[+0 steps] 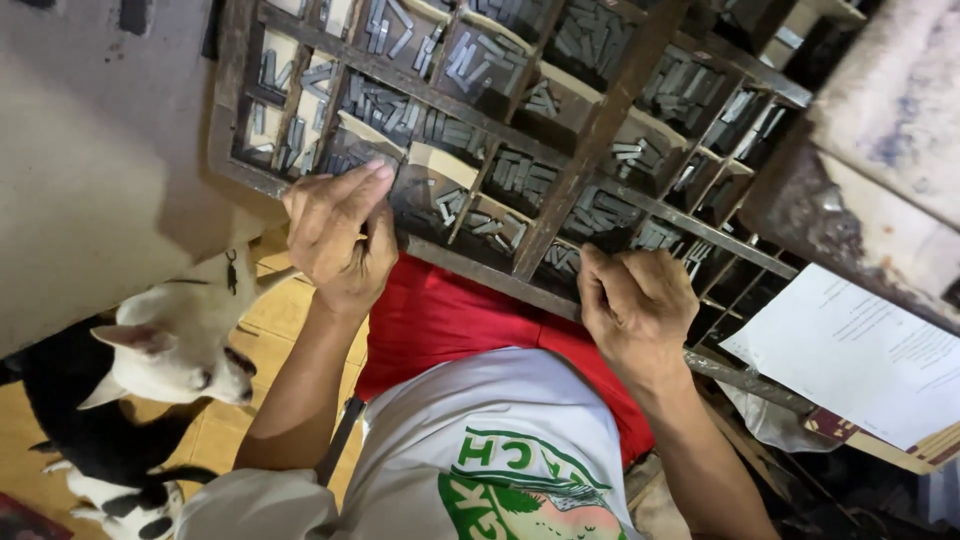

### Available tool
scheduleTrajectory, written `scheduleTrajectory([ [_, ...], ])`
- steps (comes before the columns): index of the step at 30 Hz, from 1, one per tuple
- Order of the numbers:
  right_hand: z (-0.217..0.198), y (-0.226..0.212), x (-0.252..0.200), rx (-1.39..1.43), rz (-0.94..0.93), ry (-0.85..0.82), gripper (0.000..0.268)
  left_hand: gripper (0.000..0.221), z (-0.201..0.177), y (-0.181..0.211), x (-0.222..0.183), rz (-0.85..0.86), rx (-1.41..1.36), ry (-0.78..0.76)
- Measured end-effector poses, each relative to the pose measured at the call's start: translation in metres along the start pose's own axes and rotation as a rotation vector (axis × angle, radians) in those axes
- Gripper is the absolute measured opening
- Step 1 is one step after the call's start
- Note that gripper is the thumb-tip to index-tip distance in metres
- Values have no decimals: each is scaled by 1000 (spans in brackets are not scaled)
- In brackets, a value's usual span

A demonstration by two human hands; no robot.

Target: Manually selecting, arranging, and organizing metal type characters from a type case into a composing frame, following a reference document.

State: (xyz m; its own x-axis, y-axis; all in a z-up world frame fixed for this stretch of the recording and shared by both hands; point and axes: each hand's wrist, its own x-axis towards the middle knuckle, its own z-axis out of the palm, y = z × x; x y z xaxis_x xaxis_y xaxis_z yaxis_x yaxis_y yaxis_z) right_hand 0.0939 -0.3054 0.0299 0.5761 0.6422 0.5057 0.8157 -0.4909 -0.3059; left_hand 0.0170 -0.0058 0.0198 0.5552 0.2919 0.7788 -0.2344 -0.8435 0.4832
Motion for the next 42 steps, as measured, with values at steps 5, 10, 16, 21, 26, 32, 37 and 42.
scheduleTrajectory([
  [5, -1, 0, -1, 127, 81, -22, 8, 16, -2, 3, 2, -16, 0, -2],
  [10, -40, 15, 18, 239, 323, -195, 12, 17, -3, -2, -2, 8, -1, -4],
  [16, -42, 14, 50, 127, 272, -349, 9, 17, -3, -4, -6, -1, 15, -18],
  [21, -34, 10, 71, 26, 210, -505, 7, 17, -4, -5, -6, -3, -1, -31],
  [26, -30, 21, 57, 132, 333, -304, 8, 19, -3, -8, -5, 28, 0, -29],
  [32, -55, 22, 69, 279, 327, -460, 8, 21, -6, -3, -16, -52, 36, -116],
  [37, -42, 15, 89, 167, 140, -576, 14, 16, -6, 3, -6, -49, 52, -134],
  [42, -37, 14, 84, -19, 29, -564, 19, 19, -9, 1, -8, -42, 60, -158],
])
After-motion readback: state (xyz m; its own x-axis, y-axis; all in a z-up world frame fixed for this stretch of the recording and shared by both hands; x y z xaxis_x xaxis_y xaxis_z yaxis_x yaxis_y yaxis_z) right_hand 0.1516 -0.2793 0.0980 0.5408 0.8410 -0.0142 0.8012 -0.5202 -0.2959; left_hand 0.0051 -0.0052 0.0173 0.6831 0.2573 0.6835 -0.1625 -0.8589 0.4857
